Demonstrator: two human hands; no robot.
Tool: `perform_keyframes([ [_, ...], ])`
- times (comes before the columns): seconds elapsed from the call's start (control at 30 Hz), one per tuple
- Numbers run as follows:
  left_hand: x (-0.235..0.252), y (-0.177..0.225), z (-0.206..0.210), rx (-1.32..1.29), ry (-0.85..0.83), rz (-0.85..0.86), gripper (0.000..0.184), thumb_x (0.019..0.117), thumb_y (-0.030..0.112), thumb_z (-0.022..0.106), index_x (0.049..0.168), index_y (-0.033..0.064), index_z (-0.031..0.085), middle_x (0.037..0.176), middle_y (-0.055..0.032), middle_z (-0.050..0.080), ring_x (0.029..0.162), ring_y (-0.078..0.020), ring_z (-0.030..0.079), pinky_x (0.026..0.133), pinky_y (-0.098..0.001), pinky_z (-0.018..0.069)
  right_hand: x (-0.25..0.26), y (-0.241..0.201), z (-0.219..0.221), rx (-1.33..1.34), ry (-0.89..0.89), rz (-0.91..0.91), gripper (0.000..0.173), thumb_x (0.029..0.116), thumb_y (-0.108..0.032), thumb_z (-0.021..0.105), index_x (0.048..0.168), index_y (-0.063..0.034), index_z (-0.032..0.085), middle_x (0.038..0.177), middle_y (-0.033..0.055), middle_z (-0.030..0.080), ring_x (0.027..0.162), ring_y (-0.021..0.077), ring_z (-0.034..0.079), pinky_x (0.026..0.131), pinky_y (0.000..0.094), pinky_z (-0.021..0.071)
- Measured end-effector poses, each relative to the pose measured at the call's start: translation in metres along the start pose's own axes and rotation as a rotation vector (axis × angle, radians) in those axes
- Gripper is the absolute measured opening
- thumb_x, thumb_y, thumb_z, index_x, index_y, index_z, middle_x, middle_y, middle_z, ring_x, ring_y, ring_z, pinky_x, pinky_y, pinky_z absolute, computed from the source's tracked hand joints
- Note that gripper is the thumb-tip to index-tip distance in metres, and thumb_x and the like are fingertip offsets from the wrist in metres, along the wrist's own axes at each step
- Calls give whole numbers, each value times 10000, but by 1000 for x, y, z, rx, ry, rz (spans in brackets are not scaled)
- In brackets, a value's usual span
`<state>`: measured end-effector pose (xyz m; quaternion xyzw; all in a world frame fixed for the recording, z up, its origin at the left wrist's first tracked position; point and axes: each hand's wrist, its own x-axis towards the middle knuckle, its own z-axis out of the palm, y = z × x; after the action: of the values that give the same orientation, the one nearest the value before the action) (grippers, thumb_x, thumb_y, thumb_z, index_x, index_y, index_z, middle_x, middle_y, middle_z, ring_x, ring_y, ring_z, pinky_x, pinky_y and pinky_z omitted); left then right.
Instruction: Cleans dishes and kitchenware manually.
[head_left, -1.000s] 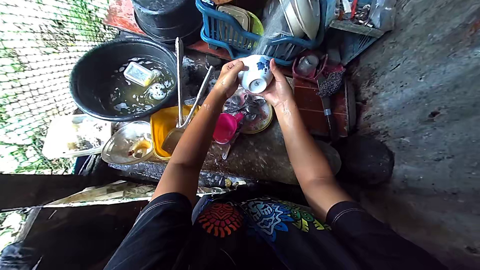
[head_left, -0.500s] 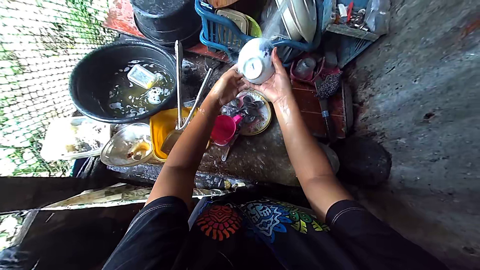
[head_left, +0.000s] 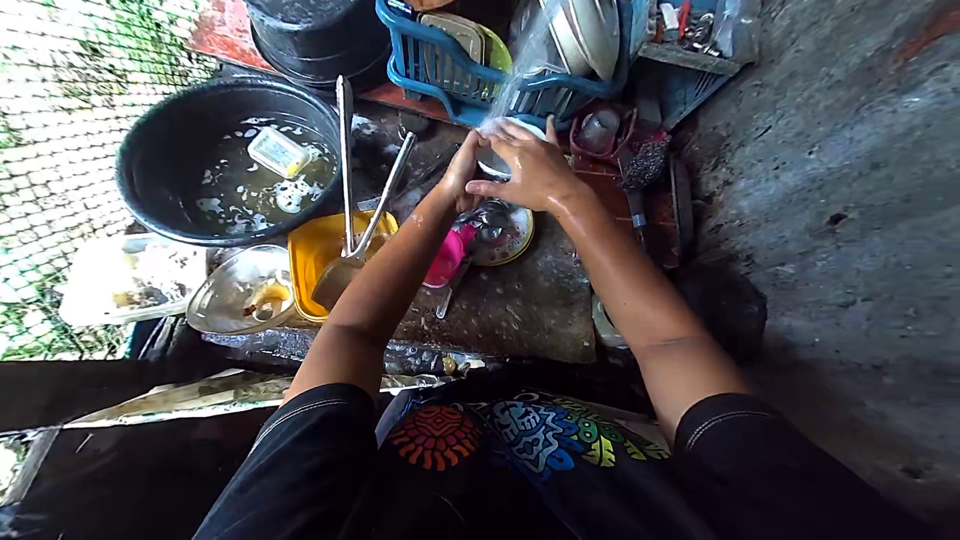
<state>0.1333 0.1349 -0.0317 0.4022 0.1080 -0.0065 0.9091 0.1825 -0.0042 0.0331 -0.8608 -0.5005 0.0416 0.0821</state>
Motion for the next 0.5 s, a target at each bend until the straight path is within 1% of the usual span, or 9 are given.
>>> perform_keyframes([
  [0.1, -10, 3, 1, -74, 105, 46, 378, 1059, 351, 251, 1166, 129, 537, 925, -51, 684, 803, -150, 689, 717, -345, 598, -8, 4, -4, 22, -9, -167, 697, 963, -692, 501, 1075, -59, 771, 1090, 163, 747, 1157, 356, 671, 1181, 756, 98],
  [0.2, -24, 12, 3, -126, 156, 15, 303, 1015, 211, 292, 1212, 108, 498, 1022, -98, 650, 872, -211, 681, 771, -409, 601, -9, 26, -4, 3, 215, -239, 549, 1012, -533, 550, 851, -52, 758, 1026, 146, 751, 1206, 376, 640, 1205, 712, 149],
  [0.23, -26, 13, 5, -99, 196, -10, 285, 1006, 173, 316, 1214, 83, 490, 1038, -112, 639, 879, -219, 681, 777, -412, 607, -5, 31, 3, 67, 352, -208, 479, 980, -477, 635, 888, -23, 757, 1139, 175, 737, 1292, 407, 577, 1219, 644, 220],
  [0.27, -26, 12, 5, -46, 241, -25, 261, 991, 141, 363, 1202, 66, 497, 1027, -109, 629, 865, -205, 671, 761, -390, 602, -3, 32, 10, 185, 449, -123, 472, 938, -430, 701, 1055, 25, 752, 1329, 206, 664, 1377, 409, 497, 1210, 558, 292],
  [0.33, -19, 7, 3, 93, 240, 37, 246, 992, 97, 447, 1228, 71, 515, 992, -71, 618, 842, -149, 627, 737, -347, 561, 1, 27, 21, 604, 438, 121, 761, 907, -317, 751, 1527, 0, 446, 1573, 162, 454, 1466, 244, 417, 1182, 373, 388],
  [0.37, -13, 4, -3, 176, 181, 127, 332, 984, 40, 495, 1316, 54, 502, 1032, -73, 647, 879, -137, 654, 773, -338, 581, 2, 19, 25, 926, 395, 269, 813, 905, -180, 747, 1595, -70, 331, 1550, 132, 466, 1371, 205, 520, 1066, 366, 517],
  [0.4, -6, 2, -9, 289, 152, 209, 402, 958, -8, 556, 1355, 14, 497, 1075, -100, 674, 916, -148, 682, 808, -347, 597, 4, 9, 28, 1212, 366, 426, 713, 926, -84, 694, 1553, -108, 355, 1425, 144, 552, 1217, 264, 632, 909, 462, 614],
  [0.43, -3, 4, -12, 458, 169, 287, 429, 918, -32, 613, 1340, -37, 533, 1110, -141, 688, 947, -171, 696, 844, -362, 603, 5, 4, 31, 1404, 338, 546, 600, 963, -64, 614, 1507, -116, 367, 1331, 167, 591, 1123, 312, 665, 835, 522, 619],
  [0.5, -4, 12, -10, 862, 245, 397, 436, 889, 19, 662, 1314, -56, 602, 1181, -218, 694, 1067, -271, 693, 962, -447, 556, 9, 2, 39, 1545, 372, 680, 430, 992, -66, 504, 1417, -77, 436, 1246, 164, 606, 1067, 279, 651, 834, 474, 590],
])
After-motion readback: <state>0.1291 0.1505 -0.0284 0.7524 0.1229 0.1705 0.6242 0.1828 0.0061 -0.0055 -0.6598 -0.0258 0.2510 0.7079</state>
